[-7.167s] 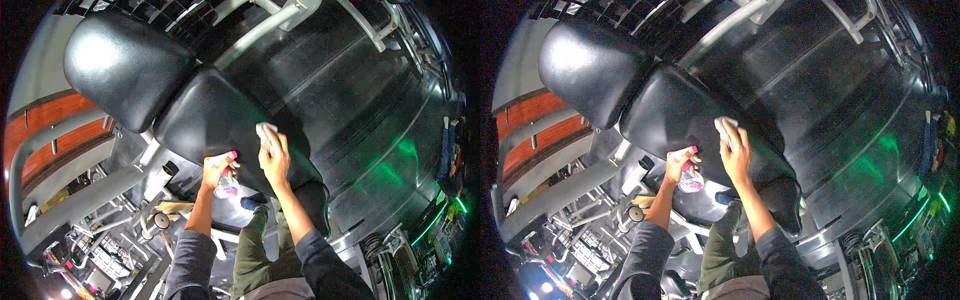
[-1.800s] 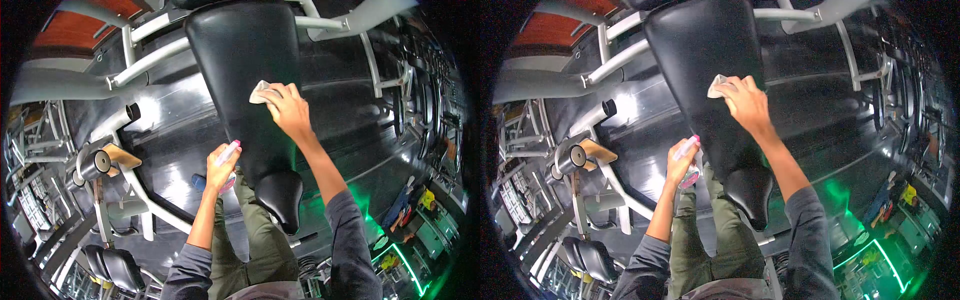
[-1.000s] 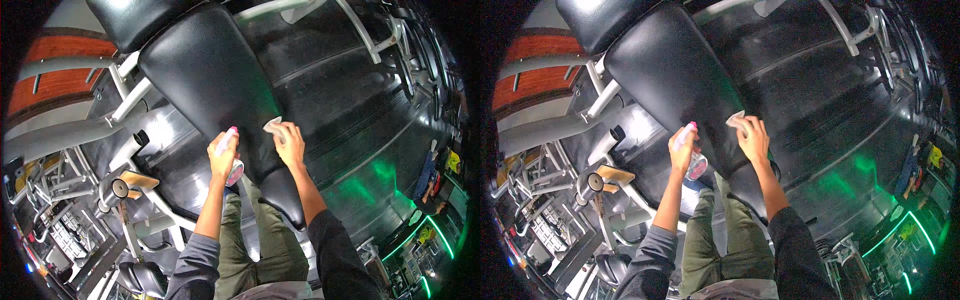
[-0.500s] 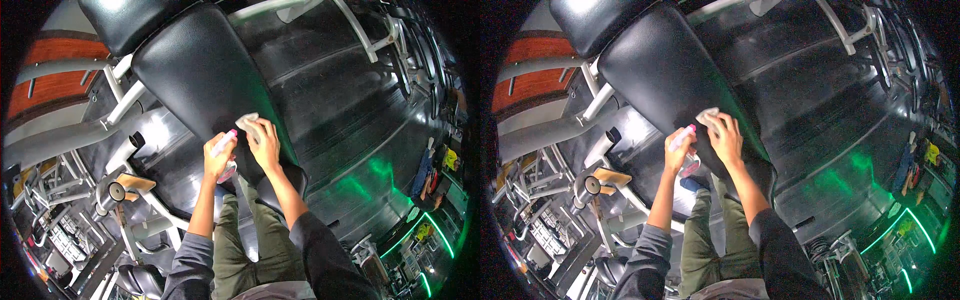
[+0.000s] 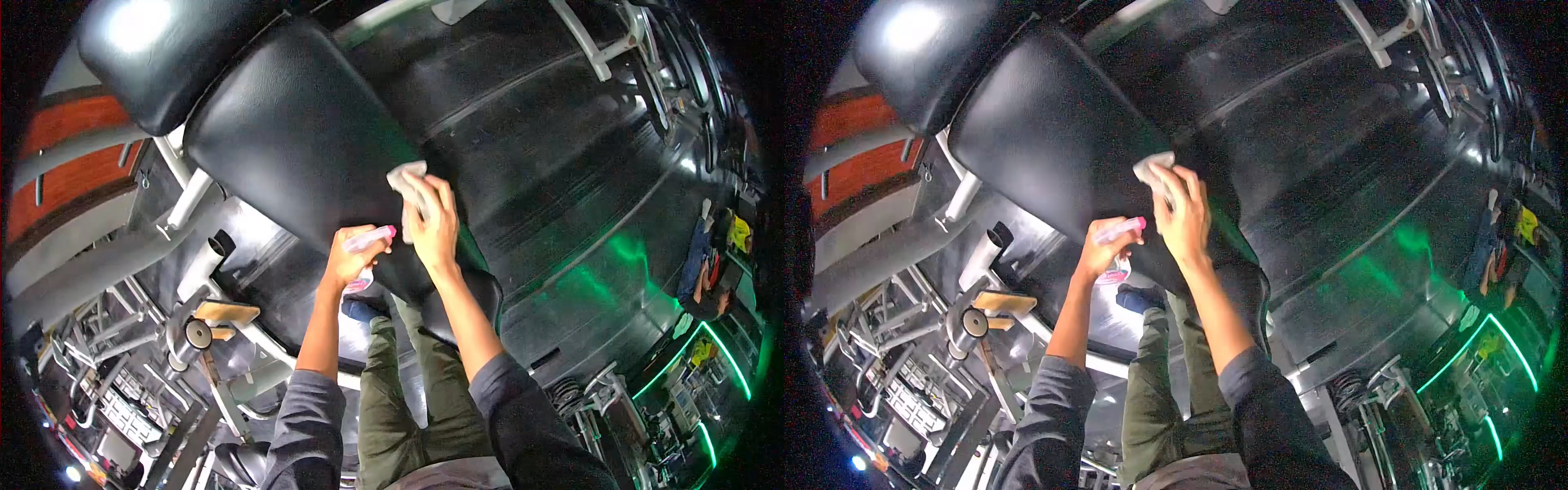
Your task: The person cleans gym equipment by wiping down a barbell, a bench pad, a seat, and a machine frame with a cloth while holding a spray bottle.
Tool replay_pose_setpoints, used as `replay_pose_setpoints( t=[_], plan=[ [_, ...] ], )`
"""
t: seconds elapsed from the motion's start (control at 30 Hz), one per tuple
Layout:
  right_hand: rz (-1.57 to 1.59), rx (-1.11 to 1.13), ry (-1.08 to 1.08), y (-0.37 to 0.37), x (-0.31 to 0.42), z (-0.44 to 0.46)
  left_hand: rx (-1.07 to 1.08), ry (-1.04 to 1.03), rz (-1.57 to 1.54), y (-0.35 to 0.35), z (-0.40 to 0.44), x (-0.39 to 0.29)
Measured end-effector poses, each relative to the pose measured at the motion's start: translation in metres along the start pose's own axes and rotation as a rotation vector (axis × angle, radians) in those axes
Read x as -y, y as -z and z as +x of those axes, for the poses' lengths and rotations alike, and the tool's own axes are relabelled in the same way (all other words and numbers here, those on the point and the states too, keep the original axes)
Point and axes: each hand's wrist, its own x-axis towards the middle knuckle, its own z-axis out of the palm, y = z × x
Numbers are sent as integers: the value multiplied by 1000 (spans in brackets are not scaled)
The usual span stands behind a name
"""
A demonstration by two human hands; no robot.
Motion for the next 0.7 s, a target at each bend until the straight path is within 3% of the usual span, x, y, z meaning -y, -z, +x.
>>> replay_pose_setpoints(
  t=[0.07, 0.23, 0.43, 0.5, 0.57, 0.7],
  plan=[
    [-36, -15, -24, 6, -26, -23, 28, 34, -32, 4, 2, 6],
    [33, -33, -381, 18, -59, -18, 45, 59, -60, 4, 2, 6],
    [206, 277, -324, 14, -29, 85, 17, 69, 2, 1, 2, 5],
    [215, 286, -337, 15, -32, 87, -11, 114, 19, -1, 2, -1],
    [184, 256, -323, 13, -56, 69, -12, 102, -16, 0, 2, 2],
    [-122, 385, -594, 26, -100, 26, 33, 179, -46, 4, 0, -1]
  ],
)
